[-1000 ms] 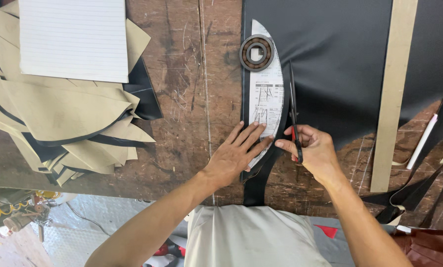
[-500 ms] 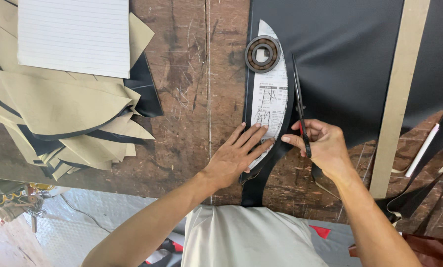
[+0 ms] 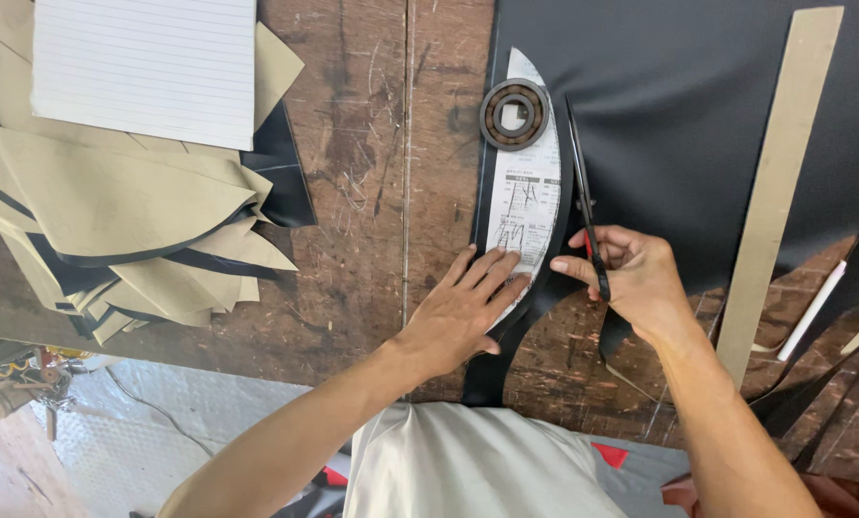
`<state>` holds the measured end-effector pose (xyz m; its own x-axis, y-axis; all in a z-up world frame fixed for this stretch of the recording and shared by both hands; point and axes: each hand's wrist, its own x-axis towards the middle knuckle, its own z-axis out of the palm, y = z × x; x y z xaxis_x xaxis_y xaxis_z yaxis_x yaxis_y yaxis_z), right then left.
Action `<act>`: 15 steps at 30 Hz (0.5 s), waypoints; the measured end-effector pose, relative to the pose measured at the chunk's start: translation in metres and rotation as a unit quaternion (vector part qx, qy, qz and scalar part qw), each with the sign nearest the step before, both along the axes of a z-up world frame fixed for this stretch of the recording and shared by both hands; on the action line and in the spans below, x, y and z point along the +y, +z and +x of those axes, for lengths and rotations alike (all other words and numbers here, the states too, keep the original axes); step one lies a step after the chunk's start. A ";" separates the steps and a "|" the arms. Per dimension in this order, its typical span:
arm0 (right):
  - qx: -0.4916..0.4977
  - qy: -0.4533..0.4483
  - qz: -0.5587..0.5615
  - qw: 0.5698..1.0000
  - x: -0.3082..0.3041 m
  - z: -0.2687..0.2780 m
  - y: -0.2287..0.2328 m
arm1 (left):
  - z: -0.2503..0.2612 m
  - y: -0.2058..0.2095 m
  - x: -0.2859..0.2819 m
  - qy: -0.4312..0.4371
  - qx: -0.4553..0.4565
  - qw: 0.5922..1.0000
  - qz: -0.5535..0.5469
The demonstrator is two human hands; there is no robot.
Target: The person uses shears to cut a black sheet of material following a paper pattern template. They secure the template with weights, cut along the edges, and then mark the resulting piece with a white pen. The person repeats this process for a second piece of material.
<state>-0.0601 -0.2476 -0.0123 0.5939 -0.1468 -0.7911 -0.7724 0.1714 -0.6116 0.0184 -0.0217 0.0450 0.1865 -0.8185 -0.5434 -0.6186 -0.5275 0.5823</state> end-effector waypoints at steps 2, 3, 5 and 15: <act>0.012 0.004 0.000 1.000 0.000 0.001 -0.001 | 0.010 -0.002 -0.012 0.099 -0.006 0.994 -0.035; 0.018 0.006 0.000 1.000 -0.001 0.001 -0.001 | 0.017 -0.004 -0.019 0.148 -0.009 0.988 -0.053; 0.036 0.004 0.001 0.999 -0.003 0.002 -0.001 | 0.039 -0.014 -0.033 0.212 -0.092 0.967 -0.103; 0.024 0.026 0.010 0.999 -0.014 0.018 -0.008 | 0.101 -0.052 -0.075 0.245 -0.164 0.954 -0.051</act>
<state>-0.0423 -0.2616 -0.0205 0.5609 -0.1008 -0.8218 -0.8093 0.1423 -0.5698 0.1195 -0.0969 -0.0070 0.7059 -0.6354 -0.3130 -0.4704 -0.7509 0.4636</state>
